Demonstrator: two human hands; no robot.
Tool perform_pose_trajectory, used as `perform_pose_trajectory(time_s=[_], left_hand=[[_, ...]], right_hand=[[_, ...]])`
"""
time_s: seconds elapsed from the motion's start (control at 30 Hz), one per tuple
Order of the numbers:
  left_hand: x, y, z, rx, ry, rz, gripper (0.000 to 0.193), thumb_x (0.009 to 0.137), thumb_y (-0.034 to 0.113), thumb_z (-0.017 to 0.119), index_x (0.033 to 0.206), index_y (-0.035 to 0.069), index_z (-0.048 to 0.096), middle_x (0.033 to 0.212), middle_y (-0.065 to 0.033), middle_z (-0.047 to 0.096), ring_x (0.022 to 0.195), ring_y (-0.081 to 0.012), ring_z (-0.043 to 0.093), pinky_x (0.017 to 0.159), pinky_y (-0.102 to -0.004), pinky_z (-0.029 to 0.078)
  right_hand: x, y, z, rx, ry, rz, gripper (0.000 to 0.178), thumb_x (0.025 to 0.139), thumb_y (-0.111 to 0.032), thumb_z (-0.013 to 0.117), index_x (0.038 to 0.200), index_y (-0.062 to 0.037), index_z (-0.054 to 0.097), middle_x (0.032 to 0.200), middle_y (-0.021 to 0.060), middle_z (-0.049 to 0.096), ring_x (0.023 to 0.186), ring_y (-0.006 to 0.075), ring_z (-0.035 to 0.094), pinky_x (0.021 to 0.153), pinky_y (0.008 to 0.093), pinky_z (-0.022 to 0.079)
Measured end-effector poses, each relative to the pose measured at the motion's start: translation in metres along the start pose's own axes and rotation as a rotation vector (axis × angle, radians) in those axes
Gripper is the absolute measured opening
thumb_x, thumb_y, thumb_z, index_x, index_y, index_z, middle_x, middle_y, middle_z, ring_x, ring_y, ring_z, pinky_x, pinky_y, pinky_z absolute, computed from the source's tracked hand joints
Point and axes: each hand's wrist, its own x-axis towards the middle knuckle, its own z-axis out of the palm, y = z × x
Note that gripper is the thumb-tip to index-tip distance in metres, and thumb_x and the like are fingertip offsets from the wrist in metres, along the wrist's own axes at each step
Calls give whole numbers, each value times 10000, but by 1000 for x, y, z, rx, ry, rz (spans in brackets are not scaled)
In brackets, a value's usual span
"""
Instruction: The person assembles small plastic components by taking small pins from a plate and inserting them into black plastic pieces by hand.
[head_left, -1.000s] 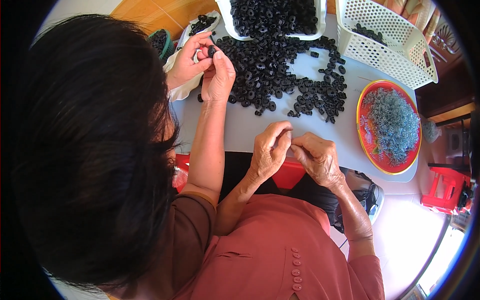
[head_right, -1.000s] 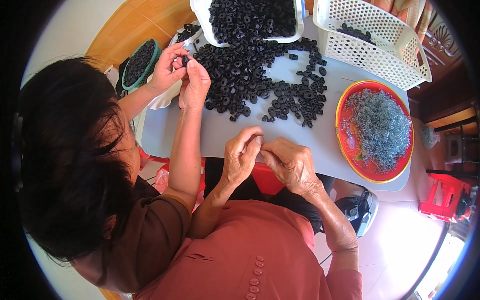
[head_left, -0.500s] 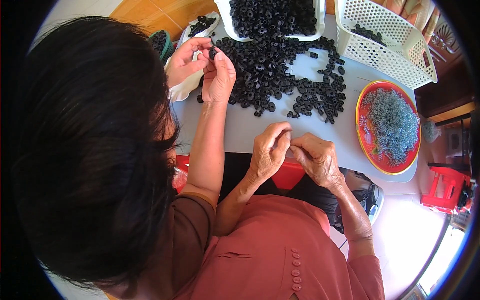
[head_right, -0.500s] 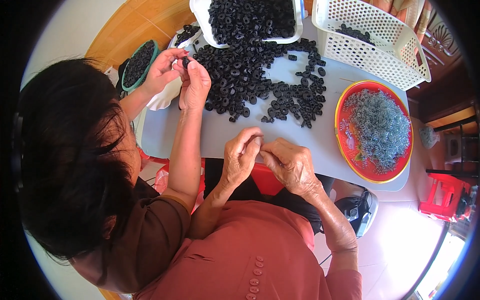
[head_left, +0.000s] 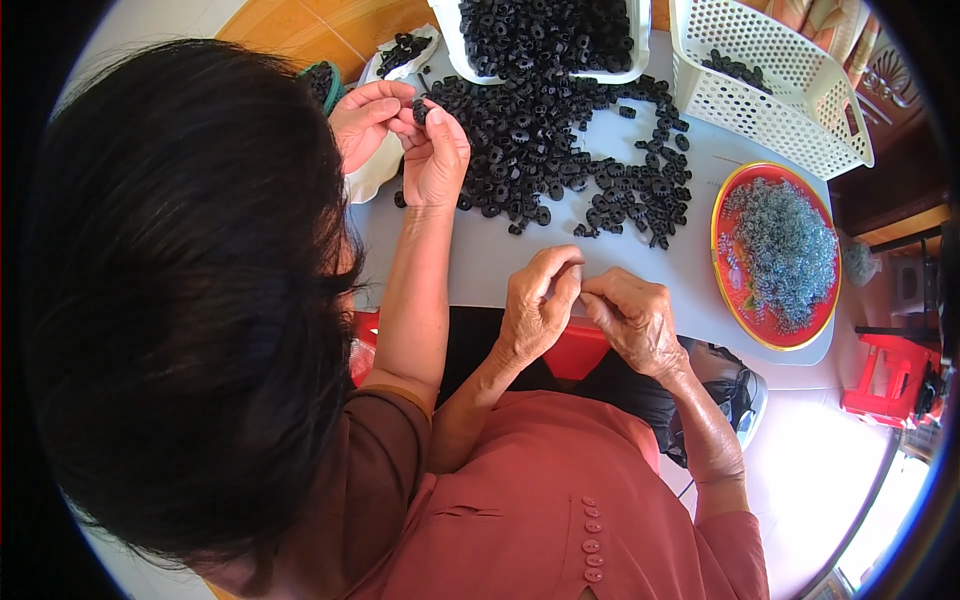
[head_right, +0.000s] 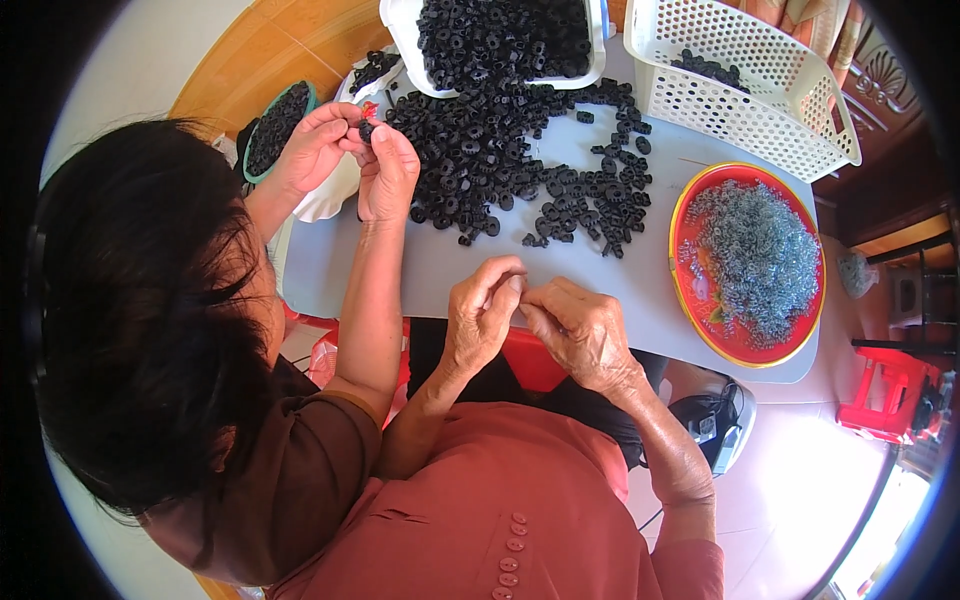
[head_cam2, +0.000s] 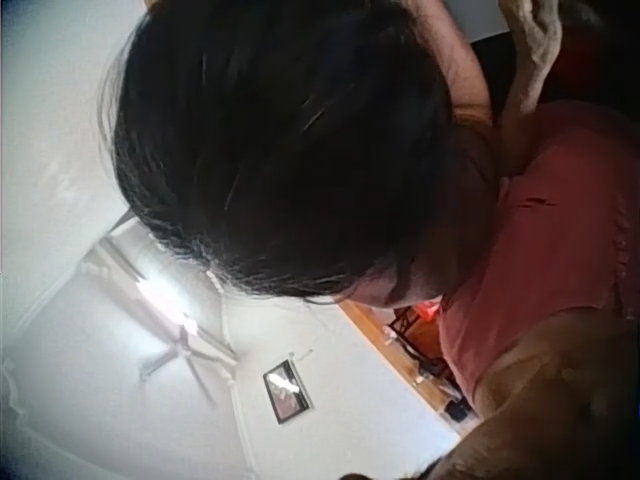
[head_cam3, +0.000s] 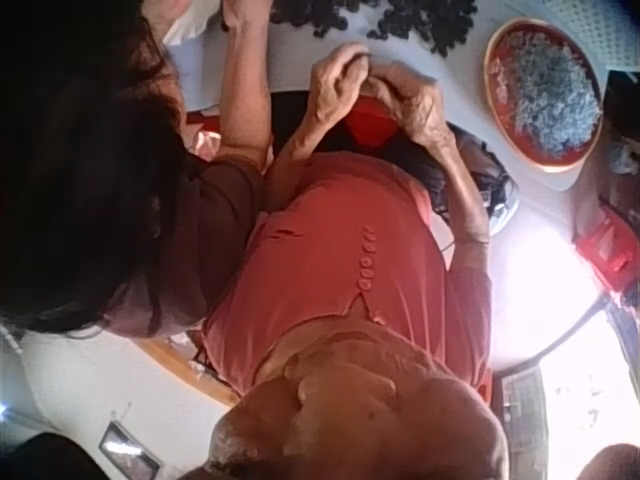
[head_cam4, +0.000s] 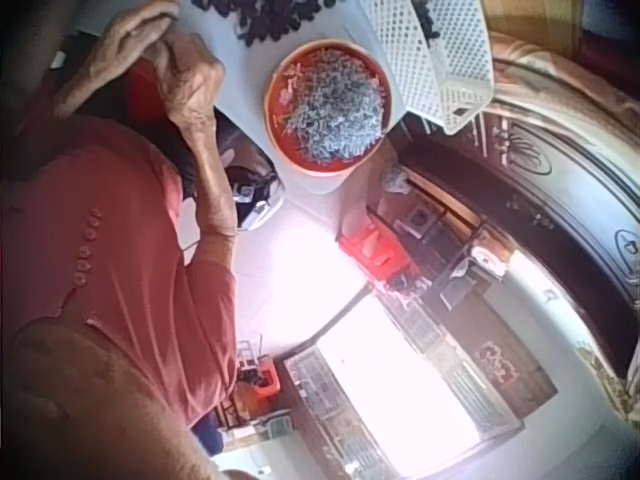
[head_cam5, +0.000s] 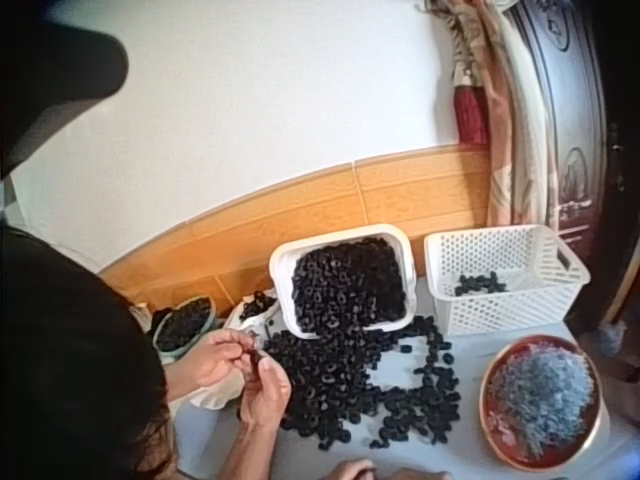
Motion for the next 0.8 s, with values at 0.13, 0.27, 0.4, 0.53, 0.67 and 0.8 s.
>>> perform_pose_trajectory(time_s=[0.13, 0.27, 0.4, 0.53, 0.67, 0.8], left_hand=[[0, 0, 0, 6, 11, 19, 111, 919, 45, 524, 1000, -5, 581, 723, -30, 572, 630, -74, 500, 567, -229, 432], [0, 0, 0, 23, 4, 18, 113, 923, 58, 522, 999, -4, 580, 723, -27, 566, 625, -73, 488, 564, -227, 425], [0, 0, 0, -4, 7, 17, 117, 922, 57, 520, 1003, -3, 580, 730, -25, 567, 628, -70, 485, 565, -226, 423], [0, 1, 0, 5, 2, 12, 118, 920, 54, 520, 1004, -4, 580, 739, -26, 572, 634, -69, 490, 567, -224, 425], [0, 4, 1, 2, 5, 8, 117, 916, 50, 521, 1001, -3, 581, 743, -30, 576, 641, -70, 501, 568, -223, 429], [0, 1, -1, 27, 3, 20, 117, 916, 48, 520, 1001, -4, 580, 737, -31, 576, 639, -72, 506, 569, -226, 432]], right_hand=[[0, -1, 0, -13, -12, 10, 104, 814, -33, 652, 918, -30, 644, 779, 101, 623, 663, 260, 629, 590, 338, 500], [0, -1, 0, -4, -4, -2, 112, 812, -33, 654, 923, -29, 647, 786, 102, 628, 661, 262, 629, 590, 336, 500], [0, -2, -1, -4, -16, 18, 118, 809, -31, 654, 926, -31, 648, 791, 100, 630, 662, 263, 629, 590, 335, 499], [0, -1, 0, -3, -4, 0, 115, 809, -31, 653, 924, -34, 648, 789, 96, 629, 664, 262, 628, 590, 337, 497], [0, -1, -1, -6, -8, 9, 112, 809, -38, 652, 921, -36, 648, 779, 97, 622, 663, 265, 625, 592, 340, 494], [0, -2, -1, -4, -13, 18, 109, 811, -40, 649, 919, -37, 645, 772, 101, 616, 662, 271, 622, 592, 344, 493]])
